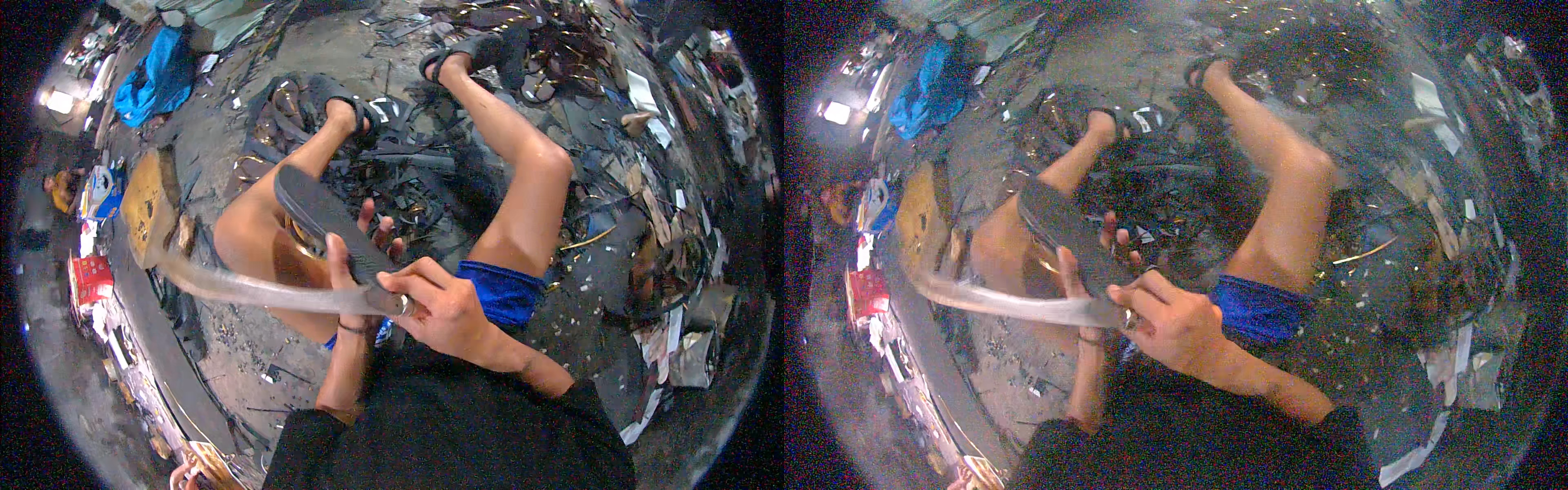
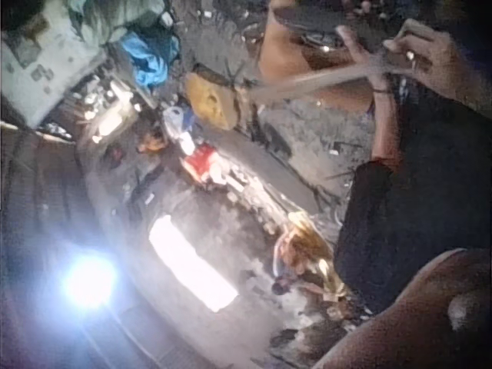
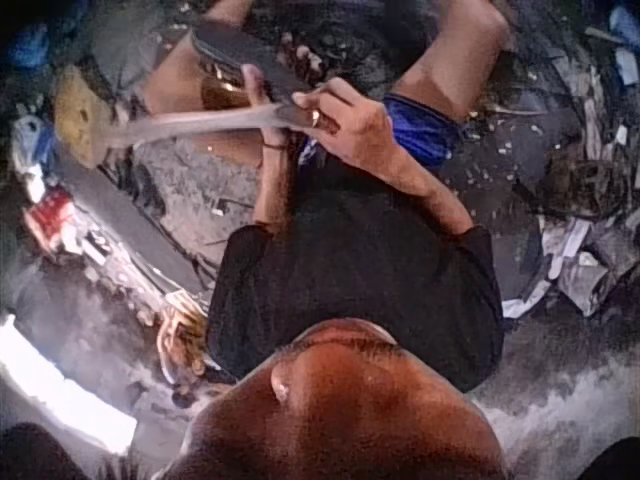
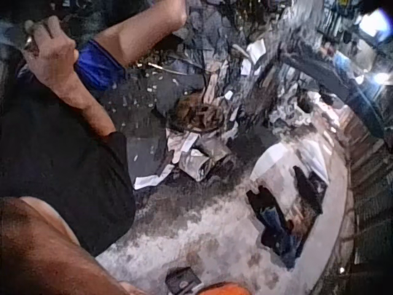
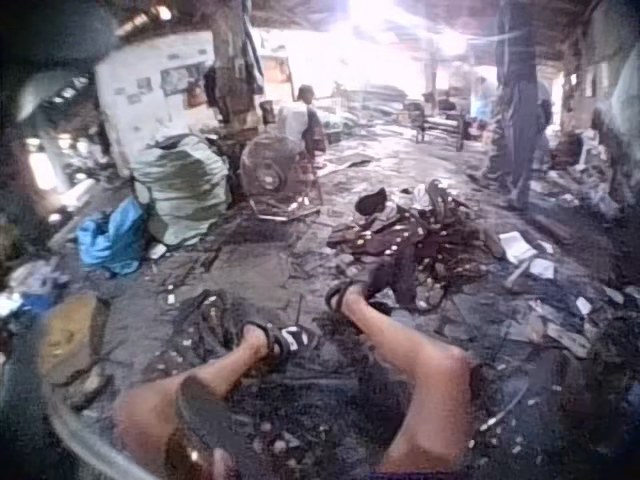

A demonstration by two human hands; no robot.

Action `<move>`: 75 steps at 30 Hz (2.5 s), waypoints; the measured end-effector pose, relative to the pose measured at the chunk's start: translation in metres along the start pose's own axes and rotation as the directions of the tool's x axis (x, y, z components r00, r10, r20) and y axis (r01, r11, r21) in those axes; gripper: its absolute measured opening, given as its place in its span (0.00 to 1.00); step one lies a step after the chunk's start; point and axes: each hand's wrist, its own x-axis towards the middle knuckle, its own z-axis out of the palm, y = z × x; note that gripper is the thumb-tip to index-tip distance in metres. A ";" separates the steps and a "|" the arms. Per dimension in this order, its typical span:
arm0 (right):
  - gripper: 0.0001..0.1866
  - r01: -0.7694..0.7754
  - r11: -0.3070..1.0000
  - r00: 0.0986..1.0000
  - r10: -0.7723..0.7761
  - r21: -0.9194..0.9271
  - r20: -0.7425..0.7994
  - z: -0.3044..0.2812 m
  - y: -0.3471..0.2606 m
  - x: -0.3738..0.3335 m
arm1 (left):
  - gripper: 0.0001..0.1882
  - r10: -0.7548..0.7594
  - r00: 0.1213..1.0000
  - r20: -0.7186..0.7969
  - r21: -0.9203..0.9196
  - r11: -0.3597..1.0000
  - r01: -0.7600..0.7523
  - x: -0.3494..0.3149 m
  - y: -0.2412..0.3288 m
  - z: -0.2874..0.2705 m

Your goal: The person sits on the floor and uses a knife to cut and trim the sole of a sandal. They repeatedly adjust the sandal and make precise cuts along the edges, then place the sandal down and pick up another one to continue the process.

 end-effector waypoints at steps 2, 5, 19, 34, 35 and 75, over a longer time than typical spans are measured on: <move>0.16 -0.041 0.969 0.996 0.059 0.243 -0.069 -0.004 -0.014 0.009 | 0.40 -0.023 0.987 0.162 -0.276 0.959 0.068 0.017 0.018 0.006; 0.13 -0.259 0.782 0.913 0.390 0.567 -0.120 -0.016 -0.001 0.004 | 0.44 -0.044 0.951 0.306 -0.533 0.820 0.210 0.026 0.033 0.019; 0.16 -0.447 0.684 0.878 0.458 0.577 0.138 -0.007 0.011 0.003 | 0.40 -0.063 0.998 -0.002 0.057 0.996 0.063 0.020 0.012 -0.009; 0.35 0.124 0.581 0.796 0.425 0.805 -0.430 -0.164 0.021 0.136 | 0.21 0.921 0.358 -0.151 0.844 0.308 -0.439 -0.111 0.202 -0.027; 0.34 0.071 0.584 0.768 0.485 0.809 -0.417 -0.156 0.023 0.135 | 0.19 0.924 0.325 -0.200 0.882 0.314 -0.350 -0.107 0.212 -0.050; 0.21 -0.340 0.676 0.839 0.532 0.654 -0.114 -0.031 0.035 0.021 | 0.17 0.139 0.957 -0.255 0.808 0.575 0.132 0.135 0.107 0.040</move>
